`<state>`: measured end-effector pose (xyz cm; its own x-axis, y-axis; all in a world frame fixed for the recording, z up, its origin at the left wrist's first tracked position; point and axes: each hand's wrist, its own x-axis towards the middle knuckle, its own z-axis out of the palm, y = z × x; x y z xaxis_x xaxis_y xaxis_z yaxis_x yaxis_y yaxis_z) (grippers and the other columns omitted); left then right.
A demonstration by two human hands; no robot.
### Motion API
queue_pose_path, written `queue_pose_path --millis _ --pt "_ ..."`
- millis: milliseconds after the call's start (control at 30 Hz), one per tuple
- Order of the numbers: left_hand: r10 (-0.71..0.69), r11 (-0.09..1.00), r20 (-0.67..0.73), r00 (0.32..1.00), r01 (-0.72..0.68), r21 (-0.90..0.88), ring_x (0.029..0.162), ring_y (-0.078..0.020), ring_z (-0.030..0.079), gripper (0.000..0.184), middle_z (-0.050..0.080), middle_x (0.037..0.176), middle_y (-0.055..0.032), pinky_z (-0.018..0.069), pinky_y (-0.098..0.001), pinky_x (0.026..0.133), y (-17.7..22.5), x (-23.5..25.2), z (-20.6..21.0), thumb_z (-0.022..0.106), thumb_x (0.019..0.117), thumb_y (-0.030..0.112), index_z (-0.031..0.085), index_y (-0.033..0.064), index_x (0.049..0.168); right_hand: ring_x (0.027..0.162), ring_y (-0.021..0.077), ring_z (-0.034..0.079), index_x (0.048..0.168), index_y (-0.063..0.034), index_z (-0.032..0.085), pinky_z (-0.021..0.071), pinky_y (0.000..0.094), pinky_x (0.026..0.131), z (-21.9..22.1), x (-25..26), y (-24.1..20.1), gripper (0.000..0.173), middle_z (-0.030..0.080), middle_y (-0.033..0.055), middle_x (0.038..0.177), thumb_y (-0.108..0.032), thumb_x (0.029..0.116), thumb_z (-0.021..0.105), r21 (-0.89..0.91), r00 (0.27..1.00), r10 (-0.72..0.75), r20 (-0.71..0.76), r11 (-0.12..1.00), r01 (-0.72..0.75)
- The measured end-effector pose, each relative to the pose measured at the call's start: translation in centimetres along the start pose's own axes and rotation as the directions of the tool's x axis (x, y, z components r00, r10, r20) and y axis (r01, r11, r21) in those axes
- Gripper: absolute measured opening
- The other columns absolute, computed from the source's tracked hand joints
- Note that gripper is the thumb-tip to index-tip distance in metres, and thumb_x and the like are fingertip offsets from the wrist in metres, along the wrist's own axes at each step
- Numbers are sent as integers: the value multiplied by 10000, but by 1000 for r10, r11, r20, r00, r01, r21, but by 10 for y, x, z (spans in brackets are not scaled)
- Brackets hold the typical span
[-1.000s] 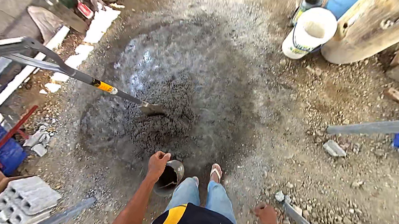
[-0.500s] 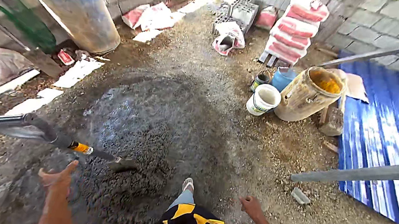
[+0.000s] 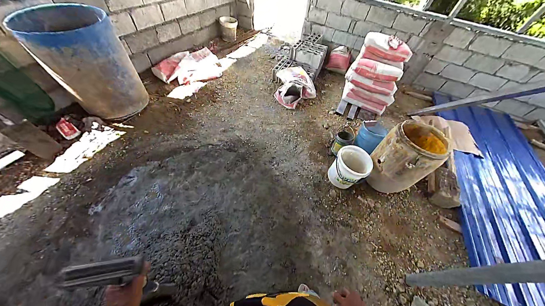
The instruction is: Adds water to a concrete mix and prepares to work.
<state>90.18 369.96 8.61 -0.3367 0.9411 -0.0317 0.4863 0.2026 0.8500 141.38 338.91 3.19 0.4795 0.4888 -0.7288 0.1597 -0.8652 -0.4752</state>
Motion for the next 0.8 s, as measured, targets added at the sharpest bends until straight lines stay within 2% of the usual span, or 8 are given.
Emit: queue_pose_path --millis 133,200,333,400,467,567,667,800 --pt "0 984 150 989 -27 175 1118 -498 642 442 677 1123 -347 458 -676 995 8 -60 73 815 852 146 663 -111 1178 989 334 705 1144 37 672 553 517 936 -15 29 -89 422 711 218 1079 -366 1034 611 4 980 -197 31 980 197" --pt "20 980 172 985 -54 192 1130 -488 641 429 680 1129 -336 459 -659 1011 1 -74 98 812 839 121 667 -106 1173 1006 290 698 1193 7 680 545 480 958 -19 16 -158 392 711 188 1109 -345 1036 612 25 918 -387 90 922 386" --pt "24 965 204 979 -76 251 1167 -486 629 442 671 1176 -333 435 -655 1052 -7 -78 115 801 851 114 656 -104 1207 1194 246 653 1397 -28 591 514 417 1065 -2 -54 -281 518 645 170 1339 -336 990 684 98 631 -712 309 684 723" --pt "12 955 219 976 -75 286 1176 -477 628 451 673 1189 -320 437 -651 1051 -7 -76 116 800 862 143 655 -91 1219 1303 304 585 1471 -25 531 438 465 1138 20 -80 -320 658 597 204 1420 -366 949 739 15 448 -774 448 508 861" --pt "41 950 236 971 -111 292 1178 -475 630 438 674 1193 -317 443 -651 1047 -5 -73 116 797 870 157 664 -86 1209 1343 359 546 1505 -43 495 403 538 1148 47 -94 -344 755 572 227 1441 -420 911 772 -100 338 -737 585 348 932" --pt "71 957 245 967 -136 257 1171 -449 637 377 689 1177 -288 452 -636 1036 -6 -75 122 804 853 125 695 -61 1162 1134 394 651 1443 -29 529 497 597 980 84 -102 -355 694 668 247 1211 -420 919 763 -200 322 -629 708 259 945" --pt "114 965 249 962 -166 201 1146 -456 642 335 690 1155 -289 456 -640 1018 -4 -88 123 788 843 97 702 -67 1122 989 394 674 1199 34 608 520 599 868 102 -109 -351 500 677 235 1017 -381 949 733 -271 409 -575 709 315 910" --pt "185 960 297 937 -237 152 1103 -447 658 307 703 1118 -273 468 -644 988 -5 -98 123 757 835 115 717 -57 1087 935 394 679 1074 36 649 516 607 816 104 -109 -344 504 684 226 956 -446 945 718 -334 457 -549 699 314 889"
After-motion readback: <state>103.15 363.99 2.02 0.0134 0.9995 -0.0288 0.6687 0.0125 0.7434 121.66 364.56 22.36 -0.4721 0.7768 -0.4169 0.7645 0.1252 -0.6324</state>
